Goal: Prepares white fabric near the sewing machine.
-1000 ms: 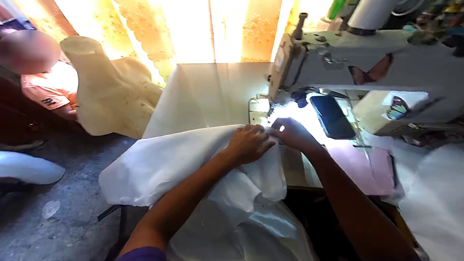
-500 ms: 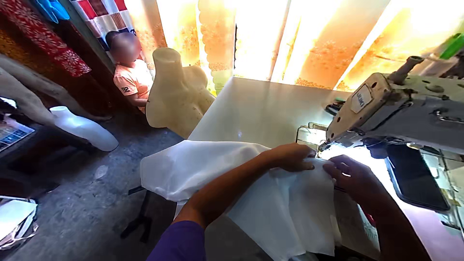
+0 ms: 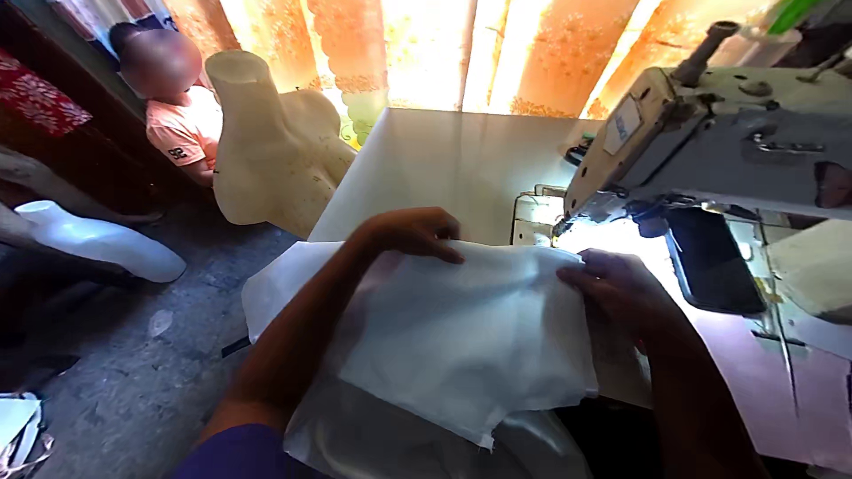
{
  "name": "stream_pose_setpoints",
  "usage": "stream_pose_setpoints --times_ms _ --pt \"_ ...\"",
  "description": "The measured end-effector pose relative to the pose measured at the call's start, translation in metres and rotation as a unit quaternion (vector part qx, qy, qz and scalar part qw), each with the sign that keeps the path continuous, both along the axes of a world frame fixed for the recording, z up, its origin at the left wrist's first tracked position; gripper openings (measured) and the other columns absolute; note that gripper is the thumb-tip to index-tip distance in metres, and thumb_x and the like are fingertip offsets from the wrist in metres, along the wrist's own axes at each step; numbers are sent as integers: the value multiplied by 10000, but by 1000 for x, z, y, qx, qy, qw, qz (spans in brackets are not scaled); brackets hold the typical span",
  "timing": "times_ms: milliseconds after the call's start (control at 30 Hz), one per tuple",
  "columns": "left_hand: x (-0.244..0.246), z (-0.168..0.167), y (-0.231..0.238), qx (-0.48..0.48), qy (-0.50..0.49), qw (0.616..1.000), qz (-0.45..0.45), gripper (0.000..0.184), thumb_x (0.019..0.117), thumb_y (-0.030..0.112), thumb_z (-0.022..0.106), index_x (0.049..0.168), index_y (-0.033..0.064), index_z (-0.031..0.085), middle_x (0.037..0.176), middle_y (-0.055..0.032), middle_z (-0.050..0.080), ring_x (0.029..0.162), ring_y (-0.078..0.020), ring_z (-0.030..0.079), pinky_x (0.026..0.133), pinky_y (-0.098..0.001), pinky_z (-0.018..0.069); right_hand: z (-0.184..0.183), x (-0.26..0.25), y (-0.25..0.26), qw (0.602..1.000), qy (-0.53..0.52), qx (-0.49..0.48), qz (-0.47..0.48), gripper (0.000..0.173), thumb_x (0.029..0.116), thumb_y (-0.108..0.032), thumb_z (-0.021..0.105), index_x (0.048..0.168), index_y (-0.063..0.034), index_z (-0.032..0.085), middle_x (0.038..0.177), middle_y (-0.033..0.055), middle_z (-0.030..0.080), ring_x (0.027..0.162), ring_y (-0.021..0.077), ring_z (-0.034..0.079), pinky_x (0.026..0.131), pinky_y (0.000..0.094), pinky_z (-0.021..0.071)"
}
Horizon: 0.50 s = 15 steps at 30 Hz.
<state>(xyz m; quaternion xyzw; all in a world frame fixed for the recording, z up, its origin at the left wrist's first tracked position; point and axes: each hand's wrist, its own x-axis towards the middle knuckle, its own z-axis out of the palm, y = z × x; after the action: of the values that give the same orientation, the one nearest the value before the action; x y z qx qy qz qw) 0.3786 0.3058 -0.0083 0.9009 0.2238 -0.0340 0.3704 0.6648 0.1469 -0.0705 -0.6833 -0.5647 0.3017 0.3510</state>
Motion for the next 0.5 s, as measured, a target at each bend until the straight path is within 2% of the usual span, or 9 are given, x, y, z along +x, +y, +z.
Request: stream_pose_setpoints --times_ms 67,133,200,233,300,333,367,433,500 --pt "-18 0 -12 42 -32 997 48 256 940 199 744 1087 3 670 906 -90 676 795 -146 649 728 -318 552 4 -4 1 1000 -12 -18 -2 102 980 -109 688 992 -9 673 791 90 664 710 147 632 696 369 537" --pt "-28 -7 -44 212 -37 968 126 530 898 350 788 1292 32 632 1148 -170 664 1033 -311 657 878 -524 533 4 -5 1 1000 -19 -20 -9 110 984 -114 686 985 -4 673 782 105 651 708 176 621 693 402 525" --pt "-34 -21 -92 333 -76 930 136 748 806 559 789 1371 97 624 1370 -177 604 1280 -385 558 1042 -617 431 2 -3 1 1000 -10 -14 -22 114 984 -114 685 970 -3 669 779 101 648 704 169 614 690 397 523" --pt "-37 -31 -120 331 -101 933 101 808 763 616 784 1398 146 616 1463 -166 552 1376 -395 488 1100 -630 385 3 -3 1 999 -6 -13 -30 117 985 -114 685 977 2 673 788 105 653 707 170 613 695 398 523" --pt "-40 -60 -174 308 -104 945 25 986 650 567 885 1510 254 518 1624 -176 375 1502 -433 325 1170 -690 259 3 -4 2 999 -10 -15 -37 135 993 -125 677 994 10 678 799 112 661 697 167 604 692 392 515" --pt "-41 -80 -193 329 -102 939 6 1055 617 490 937 1542 280 475 1644 -188 333 1512 -430 309 1177 -694 247 1 -5 2 999 -16 -13 -36 147 997 -132 672 994 14 674 792 113 655 678 166 592 670 383 509" --pt "-42 -100 -205 366 -107 925 -6 979 688 411 922 1545 279 467 1640 -190 340 1506 -413 330 1178 -676 267 -1 -5 3 999 -24 -6 -33 161 1000 -141 669 980 19 667 774 115 643 651 168 574 642 379 497" --pt "-42 -123 -210 458 -146 877 -10 483 992 193 637 1464 235 549 1567 -137 475 1457 -342 437 1157 -586 348 -5 -5 4 999 -39 11 -29 193 1006 -165 666 959 22 658 760 124 629 634 188 562 623 399 485" --pt "-41 -120 -203 485 -224 845 7 288 1036 67 515 1237 144 707 1353 -88 679 1271 -268 632 1051 -444 491 -7 -5 -1 998 -36 32 -37 212 1015 -192 656 998 19 667 795 140 646 660 206 571 640 427 487"
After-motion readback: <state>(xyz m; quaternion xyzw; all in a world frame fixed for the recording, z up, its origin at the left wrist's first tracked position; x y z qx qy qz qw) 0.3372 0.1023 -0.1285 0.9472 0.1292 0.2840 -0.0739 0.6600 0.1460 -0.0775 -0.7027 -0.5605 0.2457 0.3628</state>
